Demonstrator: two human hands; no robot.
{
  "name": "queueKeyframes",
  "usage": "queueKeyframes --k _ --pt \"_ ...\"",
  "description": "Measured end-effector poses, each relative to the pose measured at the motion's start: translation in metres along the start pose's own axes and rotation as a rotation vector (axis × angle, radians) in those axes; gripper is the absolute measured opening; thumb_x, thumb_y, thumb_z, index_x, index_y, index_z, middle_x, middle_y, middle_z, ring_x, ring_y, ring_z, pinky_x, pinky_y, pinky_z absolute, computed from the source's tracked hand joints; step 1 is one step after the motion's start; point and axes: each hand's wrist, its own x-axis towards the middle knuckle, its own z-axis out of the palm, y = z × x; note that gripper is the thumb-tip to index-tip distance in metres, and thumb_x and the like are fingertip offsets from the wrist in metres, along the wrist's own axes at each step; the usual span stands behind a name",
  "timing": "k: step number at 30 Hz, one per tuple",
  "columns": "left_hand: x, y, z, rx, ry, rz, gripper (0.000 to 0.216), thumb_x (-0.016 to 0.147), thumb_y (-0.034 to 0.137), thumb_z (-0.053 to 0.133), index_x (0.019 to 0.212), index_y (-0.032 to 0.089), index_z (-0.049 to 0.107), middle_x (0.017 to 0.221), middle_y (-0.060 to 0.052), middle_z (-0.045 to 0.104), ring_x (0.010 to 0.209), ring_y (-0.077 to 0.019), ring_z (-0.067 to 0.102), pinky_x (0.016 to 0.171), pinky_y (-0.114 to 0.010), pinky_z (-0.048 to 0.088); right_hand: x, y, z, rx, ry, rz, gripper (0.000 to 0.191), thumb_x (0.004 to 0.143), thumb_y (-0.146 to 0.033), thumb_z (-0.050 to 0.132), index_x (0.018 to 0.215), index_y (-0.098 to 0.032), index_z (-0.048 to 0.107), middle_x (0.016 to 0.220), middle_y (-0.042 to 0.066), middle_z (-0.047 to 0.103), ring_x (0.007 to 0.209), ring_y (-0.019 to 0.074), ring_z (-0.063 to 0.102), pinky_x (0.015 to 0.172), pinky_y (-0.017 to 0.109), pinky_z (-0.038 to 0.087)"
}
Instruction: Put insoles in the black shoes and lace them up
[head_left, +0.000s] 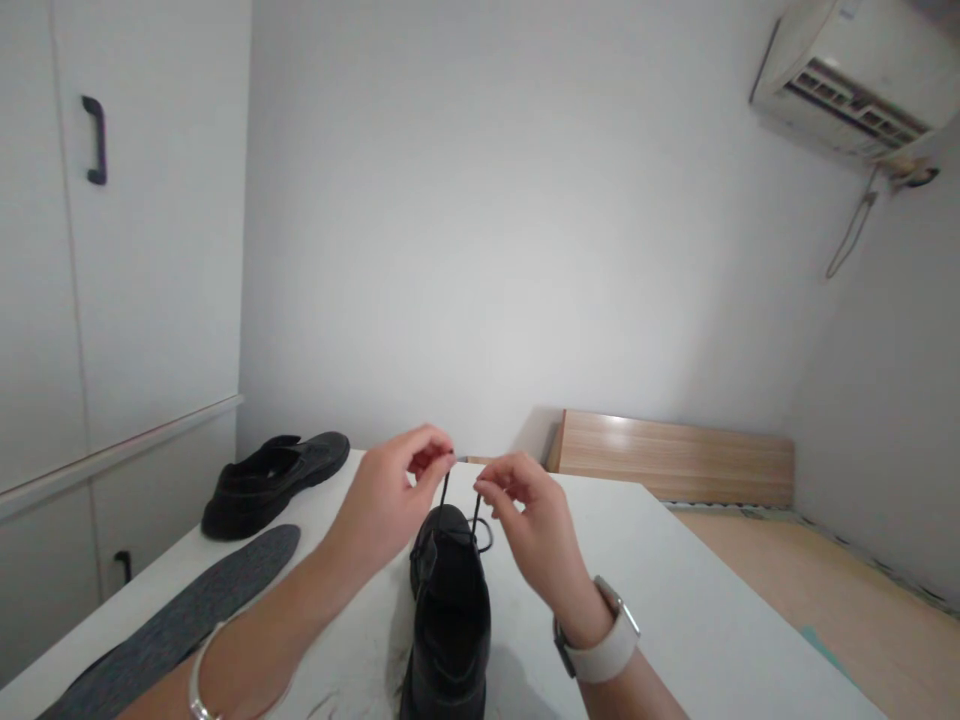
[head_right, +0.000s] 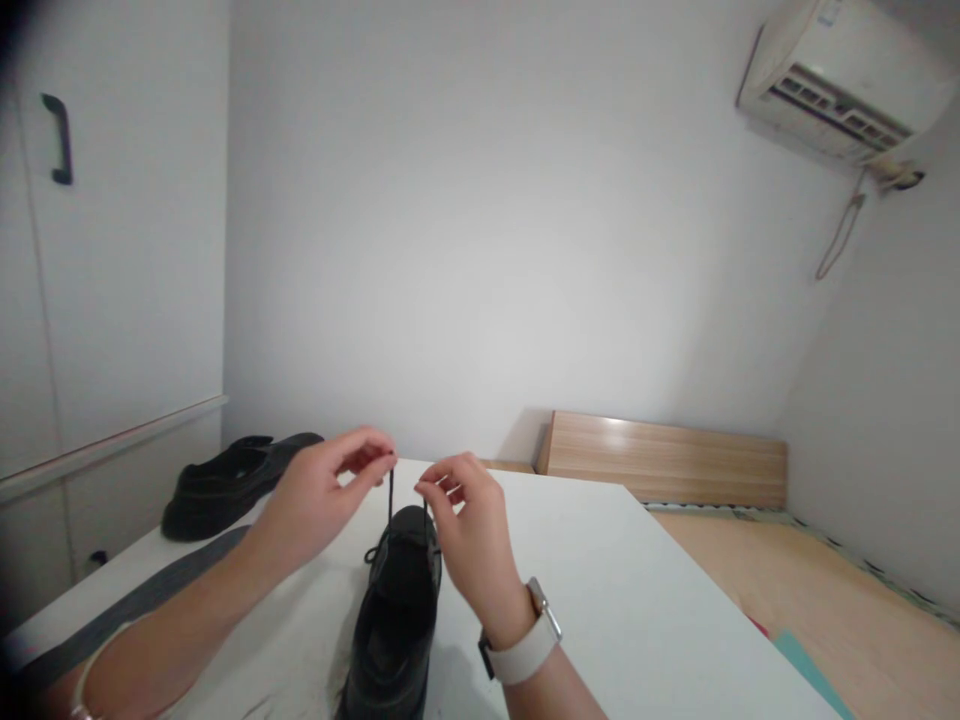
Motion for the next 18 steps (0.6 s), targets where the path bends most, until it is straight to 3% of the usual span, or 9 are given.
queueKeyframes --k 4,10,13,18 --pt "0.014 0.029 -0.021 -0.263 0.118 -0.029 0.009 0.085 0.027 0.062 0.083 0.019 0.061 0.068 0.002 0.065 0.064 -0.0143 0.064 0.064 -0.025 0.050 0.023 -0.038 -0.018 0.167 0.126 -0.127 0.005 0.085 -0.021 0.066 0.081 -0.021 0.064 0.078 -0.001 0.063 0.074 0.0147 0.059 0.068 0.028 0.046" --pt "0.013 0.038 -0.006 -0.597 0.014 -0.064 0.017 0.086 0.035 0.064 0.085 0.019 0.060 0.074 0.002 0.068 0.071 -0.0151 0.069 0.075 -0.029 0.057 0.035 -0.052 -0.009 0.187 0.164 -0.251 0.006 0.083 -0.017 0.067 0.079 -0.020 0.066 0.083 0.001 0.062 0.083 0.0157 0.058 0.075 0.030 0.047" --pt "0.012 0.036 0.002 -0.749 -0.070 -0.112 0.023 0.086 0.041 0.064 0.091 0.019 0.056 0.072 0.002 0.067 0.068 -0.0153 0.068 0.073 -0.032 0.057 0.036 -0.045 -0.001 0.308 0.163 -0.179 0.004 0.082 -0.022 0.069 0.080 -0.021 0.066 0.086 0.001 0.061 0.083 0.0154 0.058 0.072 0.028 0.048" --pt "0.012 0.030 0.006 -0.785 -0.146 -0.087 0.022 0.089 0.039 0.062 0.093 0.019 0.056 0.066 0.004 0.062 0.065 -0.0118 0.059 0.067 -0.026 0.049 0.033 -0.036 0.008 0.652 0.055 -0.003 0.011 0.081 -0.028 0.070 0.081 -0.020 0.062 0.073 -0.004 0.058 0.060 0.0115 0.055 0.055 0.025 0.047"
